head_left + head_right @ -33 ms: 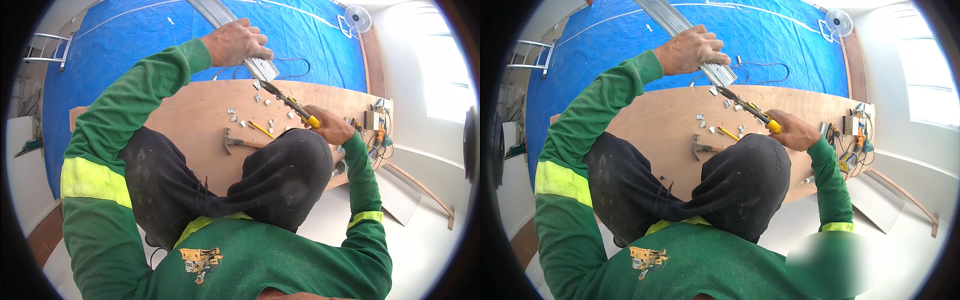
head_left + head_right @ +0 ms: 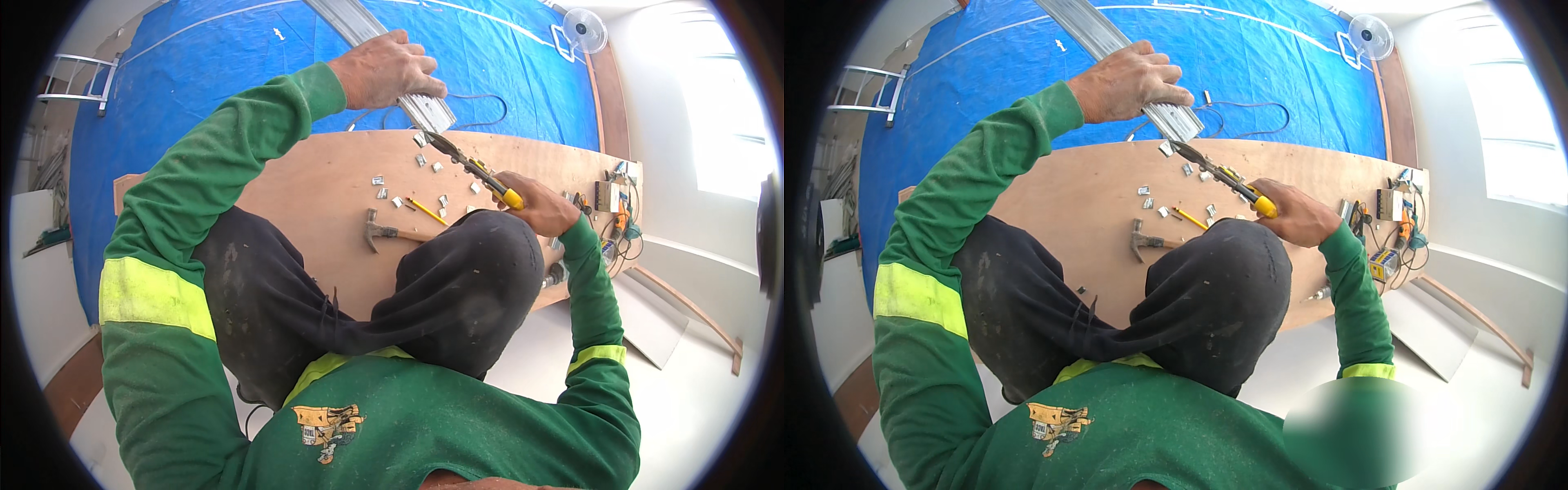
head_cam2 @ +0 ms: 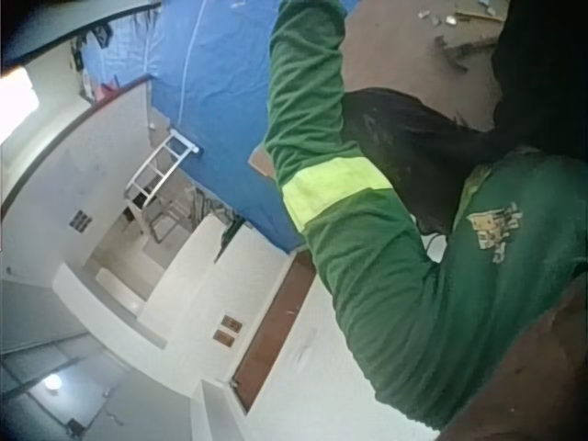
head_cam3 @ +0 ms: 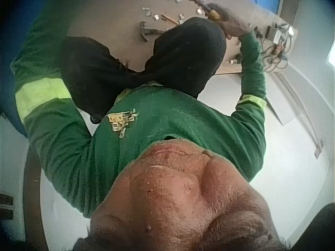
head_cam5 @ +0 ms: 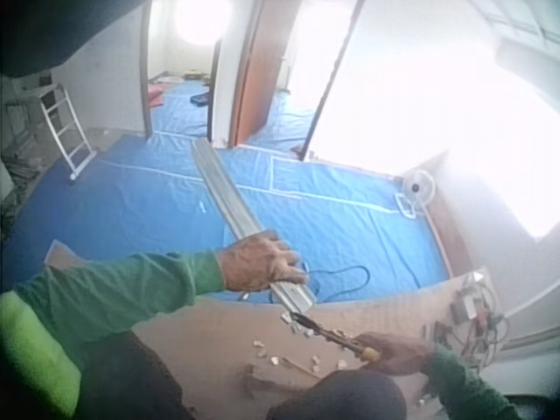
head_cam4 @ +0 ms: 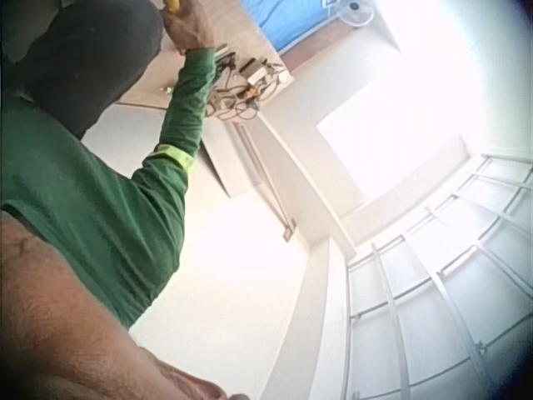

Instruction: The person sits on the floor and uses tin snips to cut a metal profile, then marks it with a pencil. They lift the profile to the ceiling, align it with existing tracks, and secure it using a hammer and nails. The person repeats cutting and installing steps for additional profile sections.

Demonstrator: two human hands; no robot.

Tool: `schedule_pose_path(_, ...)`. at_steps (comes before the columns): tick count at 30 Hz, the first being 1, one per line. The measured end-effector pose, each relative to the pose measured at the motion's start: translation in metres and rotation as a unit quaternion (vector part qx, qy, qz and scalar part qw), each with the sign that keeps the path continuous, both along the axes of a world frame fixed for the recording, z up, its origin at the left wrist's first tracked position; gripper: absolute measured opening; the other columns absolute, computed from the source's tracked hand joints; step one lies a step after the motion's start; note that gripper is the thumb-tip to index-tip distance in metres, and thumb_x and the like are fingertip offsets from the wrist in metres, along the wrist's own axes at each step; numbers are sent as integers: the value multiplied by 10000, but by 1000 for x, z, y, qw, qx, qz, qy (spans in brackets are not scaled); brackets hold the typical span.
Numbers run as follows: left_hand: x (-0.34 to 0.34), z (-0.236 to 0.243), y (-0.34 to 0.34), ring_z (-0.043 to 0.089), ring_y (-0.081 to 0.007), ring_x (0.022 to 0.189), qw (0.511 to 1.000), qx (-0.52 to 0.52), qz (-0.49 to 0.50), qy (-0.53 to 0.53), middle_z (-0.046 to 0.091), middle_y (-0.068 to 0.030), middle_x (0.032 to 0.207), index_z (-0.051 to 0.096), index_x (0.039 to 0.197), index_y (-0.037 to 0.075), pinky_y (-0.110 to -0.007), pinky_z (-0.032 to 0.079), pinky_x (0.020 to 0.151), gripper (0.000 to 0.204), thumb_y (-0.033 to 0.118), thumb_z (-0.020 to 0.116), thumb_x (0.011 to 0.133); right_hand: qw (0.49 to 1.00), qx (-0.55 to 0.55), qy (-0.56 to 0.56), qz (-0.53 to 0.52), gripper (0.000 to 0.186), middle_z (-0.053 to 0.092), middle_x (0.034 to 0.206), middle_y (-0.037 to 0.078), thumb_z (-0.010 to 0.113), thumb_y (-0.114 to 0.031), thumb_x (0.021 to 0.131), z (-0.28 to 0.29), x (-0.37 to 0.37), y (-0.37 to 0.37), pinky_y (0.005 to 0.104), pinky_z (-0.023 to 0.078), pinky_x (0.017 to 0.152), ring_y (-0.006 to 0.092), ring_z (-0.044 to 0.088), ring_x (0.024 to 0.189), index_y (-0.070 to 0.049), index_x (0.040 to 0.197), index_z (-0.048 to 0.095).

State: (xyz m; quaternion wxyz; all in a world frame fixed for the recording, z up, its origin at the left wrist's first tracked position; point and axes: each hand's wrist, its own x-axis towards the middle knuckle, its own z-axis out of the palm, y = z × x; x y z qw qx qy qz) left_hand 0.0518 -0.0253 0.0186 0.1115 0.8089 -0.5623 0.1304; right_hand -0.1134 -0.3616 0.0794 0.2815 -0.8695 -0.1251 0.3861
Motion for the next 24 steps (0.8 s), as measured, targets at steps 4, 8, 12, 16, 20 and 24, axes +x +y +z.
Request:
schedule_pose_path(4, -2, 0, -1, 697, -158, 1041, 1000, 15, 1, 9, 699, 21, 974, 791, 1275, 315, -368, 492, 1005, 336, 156, 677, 1002, 1000, -2, -3, 4, 400, 692, 1119, 210, 725, -197, 935, -1, -3, -2, 479, 507, 963, 399, 653, 1047, -3, 1267, 618)
schedule_pose_path(8, -2, 0, -1, 696, -153, 1039, 1000, 14, 5, 5, 698, 32, 972, 791, 1278, 328, -364, 492, 1004, 343, 152, 675, 1007, 1000, 3, 1, 11, 362, 690, 1086, 194, 716, -206, 947, -4, 0, 0, 473, 511, 952, 376, 655, 1020, -18, 1242, 623)
schedule_pose_path(12, -1, 0, -3, 692, -156, 1020, 1000, -4, 2, 9, 711, 23, 958, 807, 1241, 315, -358, 505, 996, 312, 158, 728, 983, 1000, 3, -9, 8, 339, 687, 1069, 188, 714, -216, 953, -9, 1, -2, 474, 508, 940, 370, 653, 1006, -22, 1214, 622)
schedule_pose_path(16, 0, -2, -3, 691, -154, 1008, 1000, -1, 6, 8, 718, 19, 953, 814, 1232, 299, -357, 510, 989, 302, 159, 753, 971, 1000, -1, -7, 9, 335, 687, 1062, 190, 713, -224, 954, -9, 1, -3, 480, 504, 934, 374, 652, 997, -22, 1205, 620)
schedule_pose_path(20, 0, -4, -2, 692, -153, 1000, 1000, -6, 1, -3, 716, 23, 964, 811, 1248, 294, -354, 509, 977, 308, 167, 744, 975, 1000, -3, -16, 13, 337, 686, 1049, 197, 708, -232, 955, -7, 1, -2, 484, 502, 937, 383, 650, 995, -22, 1204, 620)
schedule_pose_path(24, 0, 0, -2, 692, -158, 1001, 1000, -6, -8, -6, 712, 21, 969, 809, 1254, 297, -355, 509, 963, 314, 177, 739, 972, 1000, -8, -13, 16, 325, 673, 1021, 208, 708, -251, 960, -5, 1, 1, 492, 496, 913, 392, 639, 969, -16, 1161, 611)
